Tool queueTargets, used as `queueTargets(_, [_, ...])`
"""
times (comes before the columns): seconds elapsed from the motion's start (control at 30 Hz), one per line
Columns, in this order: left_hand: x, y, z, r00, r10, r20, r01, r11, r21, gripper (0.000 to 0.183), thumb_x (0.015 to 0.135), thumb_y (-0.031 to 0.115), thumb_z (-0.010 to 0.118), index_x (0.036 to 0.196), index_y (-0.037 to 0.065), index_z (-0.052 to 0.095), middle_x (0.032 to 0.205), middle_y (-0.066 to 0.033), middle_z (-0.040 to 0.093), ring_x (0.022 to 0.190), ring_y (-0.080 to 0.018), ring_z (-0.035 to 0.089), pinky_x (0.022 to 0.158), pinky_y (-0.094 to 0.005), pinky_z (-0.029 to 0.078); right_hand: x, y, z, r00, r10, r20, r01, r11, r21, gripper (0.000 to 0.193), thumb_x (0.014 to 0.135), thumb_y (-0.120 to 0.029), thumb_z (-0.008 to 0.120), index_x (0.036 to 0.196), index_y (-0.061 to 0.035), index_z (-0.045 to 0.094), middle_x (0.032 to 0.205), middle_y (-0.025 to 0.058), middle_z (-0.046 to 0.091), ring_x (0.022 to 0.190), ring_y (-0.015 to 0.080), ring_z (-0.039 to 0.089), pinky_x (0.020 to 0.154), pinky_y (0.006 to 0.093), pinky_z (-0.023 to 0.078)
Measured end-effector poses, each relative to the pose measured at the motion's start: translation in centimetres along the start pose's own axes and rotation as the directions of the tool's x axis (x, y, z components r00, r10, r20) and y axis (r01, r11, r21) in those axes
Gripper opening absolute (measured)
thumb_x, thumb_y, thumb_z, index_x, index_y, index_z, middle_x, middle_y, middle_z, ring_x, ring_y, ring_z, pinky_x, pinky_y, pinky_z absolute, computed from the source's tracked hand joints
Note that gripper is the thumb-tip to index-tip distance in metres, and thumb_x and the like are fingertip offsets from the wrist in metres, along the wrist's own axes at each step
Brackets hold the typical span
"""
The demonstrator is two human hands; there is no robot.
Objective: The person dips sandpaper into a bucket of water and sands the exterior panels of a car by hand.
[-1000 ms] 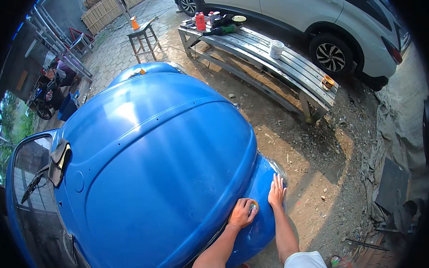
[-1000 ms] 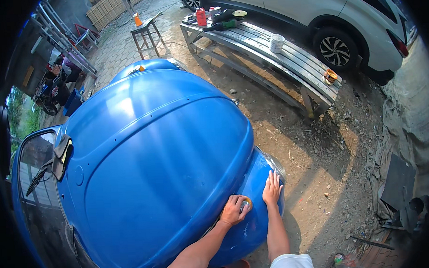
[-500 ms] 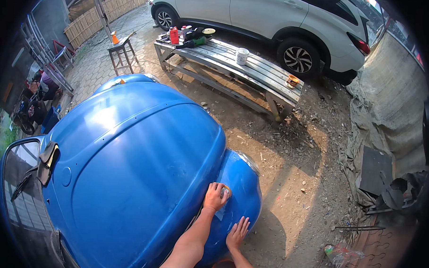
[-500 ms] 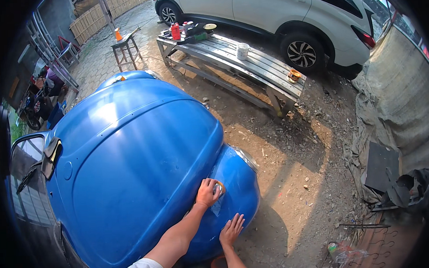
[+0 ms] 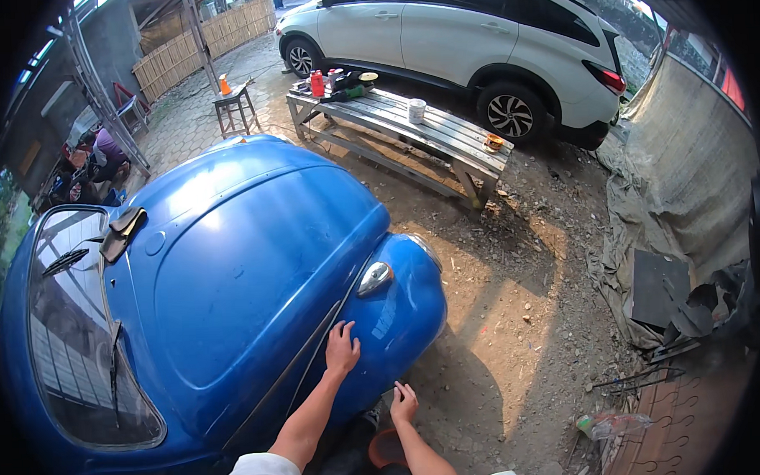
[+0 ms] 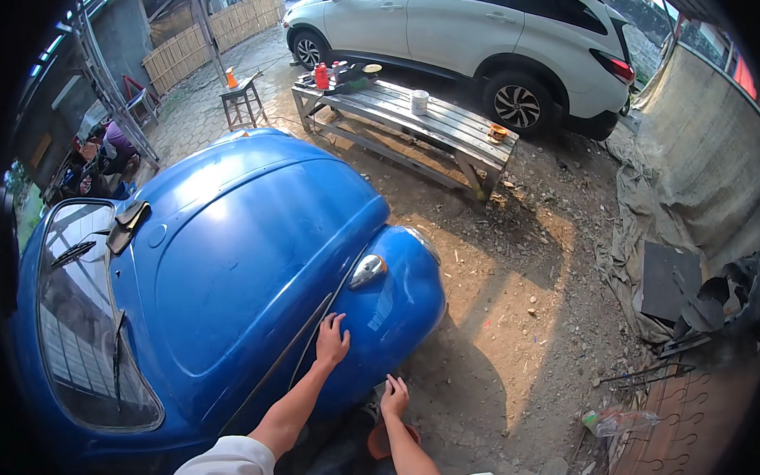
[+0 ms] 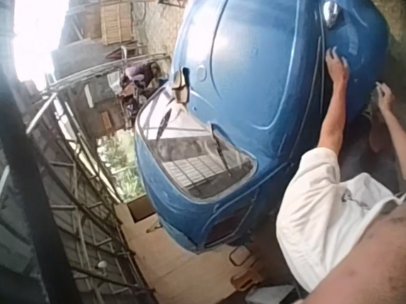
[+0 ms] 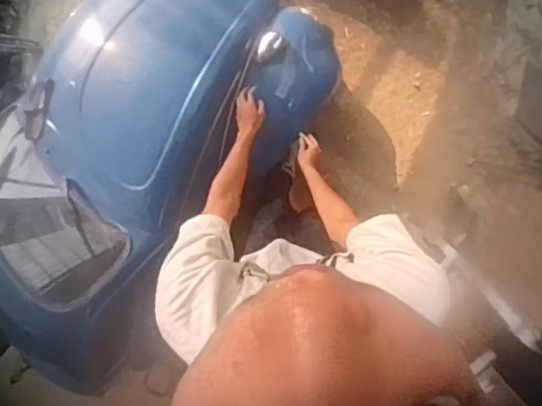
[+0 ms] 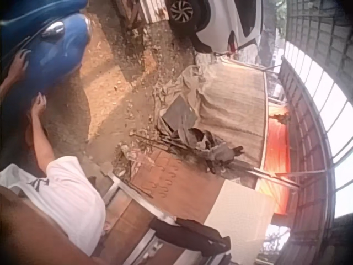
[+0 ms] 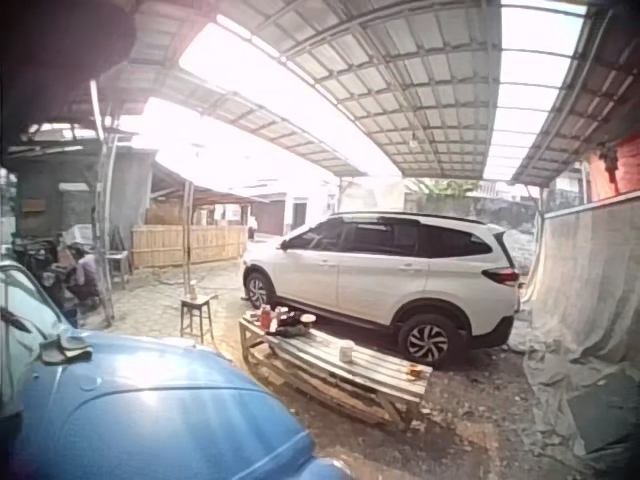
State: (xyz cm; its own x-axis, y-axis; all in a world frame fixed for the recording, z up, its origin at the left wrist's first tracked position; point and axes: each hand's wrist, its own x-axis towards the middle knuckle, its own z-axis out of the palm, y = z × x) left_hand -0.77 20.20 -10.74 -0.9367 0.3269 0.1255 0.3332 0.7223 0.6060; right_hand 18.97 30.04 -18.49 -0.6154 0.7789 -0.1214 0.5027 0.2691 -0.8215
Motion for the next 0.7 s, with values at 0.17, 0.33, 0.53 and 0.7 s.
queueTargets(0.17, [-26.2, -7.7, -9.8, 0.945, -0.318, 0.073, 0.308, 0.944, 0.12, 0.031, 0.084, 0.014, 0.061, 0.114, 0.009, 0.059, 0.12, -0.0158, 0.054, 0.112, -0.0366, 0.054, 0.095, -0.0454, 0.047, -6.6, 10.9, -10.5, 0.925, 0.351, 0.149, -0.34, 0.936, -0.095, 0.026, 0.085, -0.019, 0.071, 0.111, -0.0172, 0.074, 0.104, 0.0127, 0.072, 0.096, 0.0267, 0.068, 0.087, 0.0373, 0.052])
queueTargets(0.33, [-56.5, -17.2, -19.5, 0.163, -0.878, 0.45, 0.741, 0.41, 0.532, 0.04, 0.076, 0.026, 0.065, 0.111, 0.007, 0.072, 0.117, -0.019, 0.067, 0.115, -0.029, 0.063, 0.099, -0.038, 0.048, -16.3, 21.0, -26.6, 0.841, 0.529, 0.115, -0.44, 0.791, -0.424, 0.041, 0.074, -0.011, 0.074, 0.115, -0.0129, 0.072, 0.111, 0.0142, 0.071, 0.104, 0.029, 0.067, 0.093, 0.0368, 0.051])
queueTargets(0.53, [-76.6, -15.7, -24.2, 0.157, -0.757, 0.635, 0.89, 0.386, 0.241, 0.033, 0.076, 0.026, 0.067, 0.103, 0.008, 0.074, 0.105, -0.0155, 0.072, 0.104, -0.0265, 0.068, 0.091, -0.0364, 0.051, -28.4, 29.8, -36.0, 0.765, 0.643, 0.046, -0.446, 0.579, -0.682, 0.045, 0.066, -0.012, 0.076, 0.111, -0.0136, 0.073, 0.107, 0.0119, 0.073, 0.1, 0.025, 0.069, 0.091, 0.0363, 0.053])
queueTargets(0.7, [-72.5, -13.5, -21.9, 0.39, -0.618, 0.682, 0.416, 0.779, 0.469, 0.03, 0.08, 0.022, 0.062, 0.105, 0.011, 0.074, 0.099, -0.0112, 0.073, 0.088, -0.0274, 0.07, 0.08, -0.0384, 0.054, -34.6, 29.8, -36.7, 0.749, 0.631, 0.201, -0.407, 0.679, -0.611, 0.041, 0.064, -0.011, 0.074, 0.105, -0.0135, 0.074, 0.108, 0.013, 0.071, 0.102, 0.0281, 0.069, 0.092, 0.0356, 0.052])
